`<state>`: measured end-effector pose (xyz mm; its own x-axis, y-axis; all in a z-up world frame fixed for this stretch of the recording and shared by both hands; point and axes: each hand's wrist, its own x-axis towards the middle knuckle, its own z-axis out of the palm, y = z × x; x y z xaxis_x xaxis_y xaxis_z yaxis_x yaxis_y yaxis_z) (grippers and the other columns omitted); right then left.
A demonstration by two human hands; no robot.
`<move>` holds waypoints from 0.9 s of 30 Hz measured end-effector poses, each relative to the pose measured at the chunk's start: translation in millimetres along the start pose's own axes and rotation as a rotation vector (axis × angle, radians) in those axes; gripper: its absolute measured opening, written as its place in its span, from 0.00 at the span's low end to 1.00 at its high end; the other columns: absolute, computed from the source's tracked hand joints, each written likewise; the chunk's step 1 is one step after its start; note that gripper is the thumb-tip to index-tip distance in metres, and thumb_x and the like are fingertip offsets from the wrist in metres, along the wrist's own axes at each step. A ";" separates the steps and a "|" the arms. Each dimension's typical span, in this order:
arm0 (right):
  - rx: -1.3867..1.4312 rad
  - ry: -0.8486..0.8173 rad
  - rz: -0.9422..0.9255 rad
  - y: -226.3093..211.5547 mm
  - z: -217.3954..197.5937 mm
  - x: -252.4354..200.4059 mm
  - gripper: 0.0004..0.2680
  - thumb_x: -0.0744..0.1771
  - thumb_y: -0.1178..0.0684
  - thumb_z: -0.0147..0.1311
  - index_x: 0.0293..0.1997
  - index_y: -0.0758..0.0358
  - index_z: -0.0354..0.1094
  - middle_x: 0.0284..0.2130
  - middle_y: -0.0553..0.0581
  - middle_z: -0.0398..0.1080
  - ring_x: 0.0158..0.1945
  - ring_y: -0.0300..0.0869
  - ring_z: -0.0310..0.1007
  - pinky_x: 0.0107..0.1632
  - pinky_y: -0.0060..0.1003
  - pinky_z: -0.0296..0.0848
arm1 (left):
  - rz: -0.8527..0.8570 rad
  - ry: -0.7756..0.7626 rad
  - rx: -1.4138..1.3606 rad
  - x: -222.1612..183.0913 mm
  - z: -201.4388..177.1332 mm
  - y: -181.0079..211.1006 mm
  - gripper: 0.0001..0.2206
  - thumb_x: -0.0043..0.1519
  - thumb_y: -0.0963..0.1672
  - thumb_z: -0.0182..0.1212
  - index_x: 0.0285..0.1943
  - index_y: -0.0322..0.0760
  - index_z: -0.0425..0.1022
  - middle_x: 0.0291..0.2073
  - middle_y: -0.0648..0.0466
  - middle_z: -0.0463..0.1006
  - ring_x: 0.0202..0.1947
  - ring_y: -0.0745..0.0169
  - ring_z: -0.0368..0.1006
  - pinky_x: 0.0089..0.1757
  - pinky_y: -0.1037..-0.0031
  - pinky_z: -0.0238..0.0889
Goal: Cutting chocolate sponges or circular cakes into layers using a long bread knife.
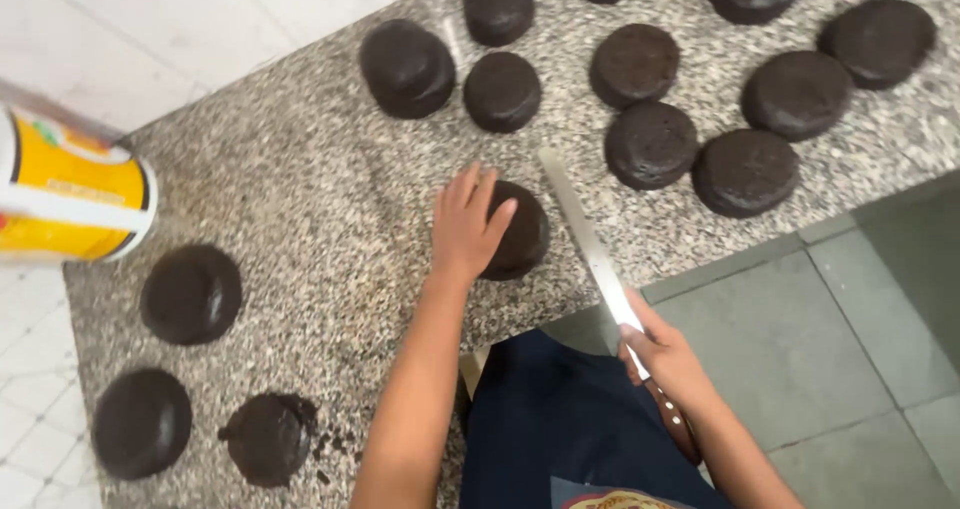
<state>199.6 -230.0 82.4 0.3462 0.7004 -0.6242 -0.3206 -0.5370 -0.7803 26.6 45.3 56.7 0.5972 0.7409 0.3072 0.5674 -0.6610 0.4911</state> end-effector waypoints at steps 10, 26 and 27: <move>0.077 -0.068 0.138 33.4 4.3 30.1 0.21 0.69 0.53 0.47 0.74 0.44 0.55 0.22 0.53 0.67 0.18 0.38 0.62 0.23 0.34 0.62 | -0.310 -0.525 0.234 -9.0 -13.2 25.7 0.31 0.67 0.60 0.48 0.71 0.42 0.66 0.66 0.44 0.69 0.67 0.39 0.60 0.63 0.52 0.54; -0.007 -0.236 0.105 25.5 12.3 45.8 0.21 0.70 0.52 0.44 0.75 0.40 0.53 0.21 0.50 0.63 0.20 0.35 0.62 0.24 0.32 0.66 | 0.301 -0.510 0.322 -83.1 -15.7 6.9 0.47 0.42 0.65 0.70 0.72 0.53 0.66 0.74 0.54 0.56 0.75 0.44 0.47 0.65 0.27 0.29; -0.007 -0.236 0.106 26.4 12.3 46.6 0.21 0.70 0.52 0.44 0.75 0.40 0.53 0.21 0.50 0.63 0.20 0.35 0.62 0.24 0.32 0.66 | 0.301 -0.510 0.322 -83.8 -14.4 5.7 0.47 0.42 0.65 0.70 0.72 0.53 0.66 0.74 0.54 0.56 0.75 0.44 0.47 0.65 0.27 0.29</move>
<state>196.4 -205.7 33.2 0.0951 0.7303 -0.6765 -0.3378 -0.6155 -0.7121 -28.4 -18.8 45.5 0.9037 0.4225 -0.0698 0.4282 -0.8908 0.1522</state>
